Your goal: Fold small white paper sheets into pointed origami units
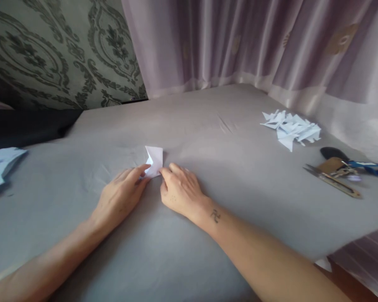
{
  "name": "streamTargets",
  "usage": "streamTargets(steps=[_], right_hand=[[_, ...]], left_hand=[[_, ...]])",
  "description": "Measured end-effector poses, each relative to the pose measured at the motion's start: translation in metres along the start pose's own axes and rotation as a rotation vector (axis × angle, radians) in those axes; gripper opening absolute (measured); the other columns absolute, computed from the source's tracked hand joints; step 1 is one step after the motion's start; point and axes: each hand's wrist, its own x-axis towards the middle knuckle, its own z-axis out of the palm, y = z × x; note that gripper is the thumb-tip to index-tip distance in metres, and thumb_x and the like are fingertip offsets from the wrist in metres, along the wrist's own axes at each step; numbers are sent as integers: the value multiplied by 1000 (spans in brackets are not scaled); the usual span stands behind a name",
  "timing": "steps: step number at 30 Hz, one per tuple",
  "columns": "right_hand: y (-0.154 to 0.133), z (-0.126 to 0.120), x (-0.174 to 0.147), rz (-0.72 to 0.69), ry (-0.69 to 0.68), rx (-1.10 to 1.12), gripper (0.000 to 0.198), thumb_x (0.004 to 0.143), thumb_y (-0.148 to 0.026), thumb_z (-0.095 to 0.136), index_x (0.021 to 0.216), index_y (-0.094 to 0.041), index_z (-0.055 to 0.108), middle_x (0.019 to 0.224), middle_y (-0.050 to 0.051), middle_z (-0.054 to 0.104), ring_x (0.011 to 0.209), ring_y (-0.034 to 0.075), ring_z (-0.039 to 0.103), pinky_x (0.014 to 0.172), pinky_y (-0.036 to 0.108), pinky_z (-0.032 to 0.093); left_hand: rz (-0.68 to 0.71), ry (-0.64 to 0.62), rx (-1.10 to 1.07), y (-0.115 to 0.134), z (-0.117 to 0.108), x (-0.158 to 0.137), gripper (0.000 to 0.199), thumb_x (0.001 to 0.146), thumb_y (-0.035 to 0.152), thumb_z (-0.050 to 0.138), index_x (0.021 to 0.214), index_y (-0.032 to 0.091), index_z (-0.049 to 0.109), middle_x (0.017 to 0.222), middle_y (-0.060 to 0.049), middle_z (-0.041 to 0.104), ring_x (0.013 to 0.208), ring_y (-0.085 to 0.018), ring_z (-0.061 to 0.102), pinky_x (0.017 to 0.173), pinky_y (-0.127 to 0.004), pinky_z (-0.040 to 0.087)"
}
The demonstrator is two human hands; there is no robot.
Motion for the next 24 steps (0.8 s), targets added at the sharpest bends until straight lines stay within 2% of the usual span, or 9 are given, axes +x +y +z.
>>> streamTargets(steps=[4, 8, 11, 13, 15, 17, 19, 21, 24], right_hand=[[5, 1, 3, -21, 69, 66, 29, 88, -15, 44, 113, -21, 58, 104, 5, 57, 76, 15, 59, 66, 29, 45], [10, -4, 8, -177, 193, 32, 46, 87, -4, 38, 127, -22, 48, 121, 9, 45, 76, 12, 55, 65, 28, 46], [11, -8, 9, -287, 225, -77, 53, 88, -3, 35, 133, -29, 47, 117, 8, 44, 79, 14, 53, 65, 28, 44], [10, -11, 8, -280, 219, -99, 44, 91, -8, 38, 125, -29, 55, 108, 7, 46, 78, 15, 52, 63, 28, 42], [9, -15, 6, -222, 209, -4, 27, 92, -16, 46, 110, -25, 64, 102, 6, 48, 75, 14, 50, 62, 27, 40], [8, -20, 5, -101, 212, 221, 15, 90, -26, 54, 96, -21, 67, 93, 4, 50, 70, 12, 48, 63, 27, 40], [7, -28, 3, 63, 157, 510, 18, 88, -36, 59, 87, -20, 67, 82, 1, 50, 65, 10, 45, 62, 26, 39], [5, -38, 2, 219, 36, 767, 26, 86, -44, 59, 82, -20, 66, 71, -2, 45, 60, 9, 40, 56, 24, 35], [1, -51, 0, 381, -95, 1011, 32, 81, -50, 63, 76, -19, 63, 65, -5, 36, 54, 7, 26, 47, 23, 22]], left_hand=[[1, 65, -114, -4, 2, 3, 25, 94, 23, 47, 118, 22, 53, 90, -3, 64, 83, -18, 61, 73, -29, 49], [64, 153, -129, -4, 0, 5, 27, 92, 21, 50, 119, 19, 51, 87, -3, 63, 80, -18, 59, 74, -31, 47], [171, 180, -112, -1, -3, 4, 29, 93, 20, 50, 122, 18, 49, 87, -4, 63, 82, -19, 58, 75, -33, 44], [213, 204, -147, 2, -5, 3, 30, 92, 18, 51, 122, 18, 48, 88, -4, 63, 82, -18, 57, 76, -32, 43], [196, 259, -233, 5, -9, 3, 35, 90, 20, 56, 124, 19, 46, 94, -4, 63, 87, -18, 58, 80, -33, 43], [163, 312, -328, 7, -15, 5, 45, 86, 26, 65, 125, 19, 46, 104, -7, 62, 97, -20, 56, 87, -35, 42], [176, 311, -380, 8, -20, 7, 45, 81, 31, 70, 121, 21, 51, 113, -9, 61, 106, -23, 53, 95, -40, 39], [199, 279, -403, 8, -23, 8, 34, 81, 30, 70, 111, 22, 58, 115, -8, 61, 110, -25, 49, 99, -43, 35], [186, 284, -503, 11, -25, 7, 17, 84, 26, 67, 100, 23, 64, 108, -6, 65, 108, -24, 47, 98, -43, 35]])
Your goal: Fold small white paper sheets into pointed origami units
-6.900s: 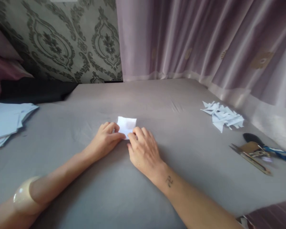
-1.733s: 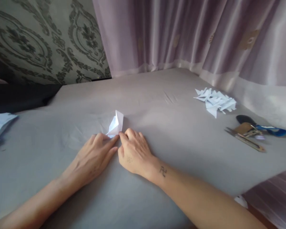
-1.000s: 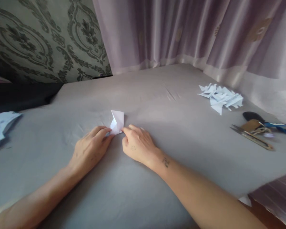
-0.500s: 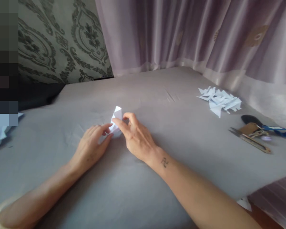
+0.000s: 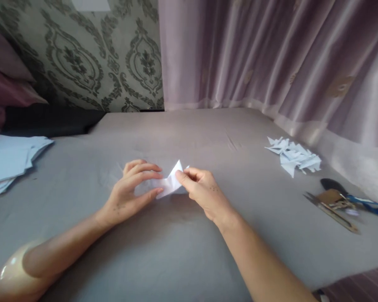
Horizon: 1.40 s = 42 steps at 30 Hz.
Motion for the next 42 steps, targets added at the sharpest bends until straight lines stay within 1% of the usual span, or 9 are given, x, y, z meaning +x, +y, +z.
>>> streamTargets(steps=[2, 4, 7, 10, 13, 25, 32, 39, 42], right_hand=[[-5, 0, -4, 57, -23, 82, 34, 77, -50, 66, 71, -18, 61, 64, -5, 33, 53, 7, 21, 46, 24, 17], [-7, 2, -7, 75, -29, 103, 35, 76, -51, 67, 69, -17, 60, 63, -5, 33, 53, 7, 19, 45, 24, 15], [-8, 5, -11, 45, 15, 42, 35, 76, -52, 67, 70, -17, 63, 61, -5, 34, 53, 7, 22, 46, 24, 17], [-7, 8, -13, -19, 28, -3, 36, 78, -53, 64, 71, -18, 64, 60, -5, 37, 53, 7, 26, 46, 23, 20], [-8, 9, -15, -49, 48, -3, 37, 79, -54, 64, 71, -18, 63, 59, -5, 38, 53, 8, 28, 45, 23, 21], [-7, 14, -16, -32, 64, 62, 39, 79, -54, 65, 68, -17, 59, 59, -5, 37, 52, 6, 29, 43, 21, 21], [-7, 11, -13, -66, 77, 31, 38, 78, -55, 65, 72, -17, 63, 59, -5, 41, 51, 7, 30, 44, 22, 23], [-6, 12, -13, -45, 64, 74, 40, 77, -57, 65, 70, -17, 61, 59, -4, 41, 52, 7, 31, 44, 22, 23], [-5, 13, -12, -36, 59, 114, 39, 77, -56, 66, 72, -17, 62, 58, -5, 39, 51, 7, 29, 43, 21, 21]], left_hand=[[-32, 17, -103, 3, 1, -1, 11, 85, 25, 66, 96, 23, 65, 99, -4, 68, 102, -22, 49, 96, -41, 36], [-87, 7, -212, 7, 3, -2, 8, 85, 26, 66, 92, 24, 67, 92, -3, 68, 96, -20, 51, 93, -40, 38], [-180, -13, -347, 13, 3, -2, 7, 85, 28, 67, 89, 24, 68, 86, -2, 67, 89, -19, 54, 89, -38, 40], [-241, -29, -411, 19, 2, -1, 6, 83, 29, 68, 85, 23, 69, 82, -2, 66, 86, -19, 56, 85, -37, 42], [-269, -37, -435, 23, 2, -1, 7, 82, 29, 70, 84, 22, 70, 82, -2, 67, 86, -19, 57, 85, -36, 43], [-379, -23, -550, 23, 5, 1, 6, 79, 28, 73, 77, 22, 72, 80, -1, 69, 82, -17, 61, 84, -33, 46], [-381, -40, -529, 24, 4, 3, 7, 81, 27, 70, 77, 22, 72, 79, -1, 69, 81, -16, 62, 83, -33, 47], [-341, -25, -472, 24, 4, 2, 6, 81, 27, 70, 85, 24, 71, 87, -2, 70, 90, -19, 62, 89, -37, 46], [-358, -35, -517, 24, 5, 1, 7, 81, 28, 70, 86, 24, 72, 95, -4, 71, 94, -20, 63, 91, -38, 46]])
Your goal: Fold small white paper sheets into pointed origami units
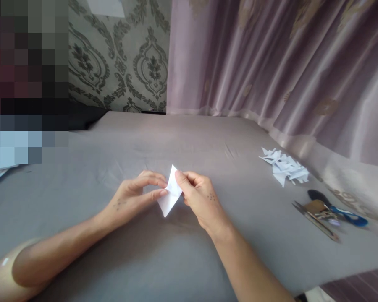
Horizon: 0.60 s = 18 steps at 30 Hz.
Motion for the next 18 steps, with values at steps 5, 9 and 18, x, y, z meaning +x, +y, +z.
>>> streamTargets(steps=[5, 9, 18], right_hand=[[1, 0, 2, 13, -21, 56, 38, 77, -53, 66, 69, -17, 60, 58, -6, 37, 51, 6, 28, 43, 21, 19], [1, 0, 2, 21, -5, -15, 38, 80, -54, 62, 79, -17, 63, 63, -4, 43, 50, 6, 31, 42, 20, 22], [6, 11, -10, -800, 281, -659, 12, 88, -23, 57, 85, -23, 69, 83, 2, 59, 61, 11, 52, 58, 26, 48]], left_hand=[[-130, -24, -80, 2, 1, 0, 12, 81, 30, 69, 86, 21, 73, 87, -4, 71, 83, -19, 65, 81, -33, 49], [-127, 5, -96, 5, 1, 1, 9, 80, 28, 70, 80, 20, 74, 82, -2, 70, 78, -17, 64, 78, -30, 49], [-190, 158, -162, 5, 1, 1, 12, 78, 32, 72, 77, 20, 71, 76, 0, 70, 72, -15, 63, 72, -28, 52]])
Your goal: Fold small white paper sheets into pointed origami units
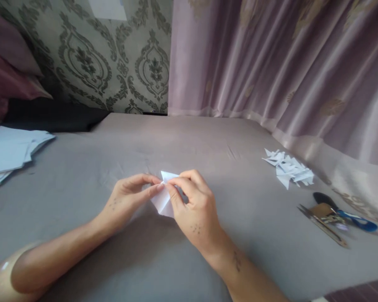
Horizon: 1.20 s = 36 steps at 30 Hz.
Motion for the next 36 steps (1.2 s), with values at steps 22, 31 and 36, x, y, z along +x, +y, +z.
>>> streamTargets(steps=[22, 31, 36], right_hand=[[0, 4, -6, -92, -48, -32, 14, 85, -9, 55, 82, -19, 66, 75, 0, 56, 60, 9, 50, 57, 24, 45], [3, 8, -7, -253, 72, -87, 17, 80, -3, 58, 82, -19, 64, 75, 3, 60, 67, 12, 57, 63, 25, 49], [2, 8, -6, -282, 108, -98, 17, 77, -3, 60, 80, -19, 63, 76, 3, 61, 69, 14, 59, 65, 27, 51]], left_hand=[[382, -69, 222, -9, -2, -3, 7, 86, 18, 64, 88, 23, 69, 82, 0, 69, 79, -14, 60, 79, -30, 45], [404, -65, 200, -8, -2, -4, 8, 86, 17, 65, 88, 24, 69, 83, 1, 69, 80, -14, 59, 79, -30, 43], [379, -20, 251, -8, -1, -5, 2, 85, 21, 67, 83, 22, 66, 80, 0, 66, 79, -15, 58, 79, -32, 42]])
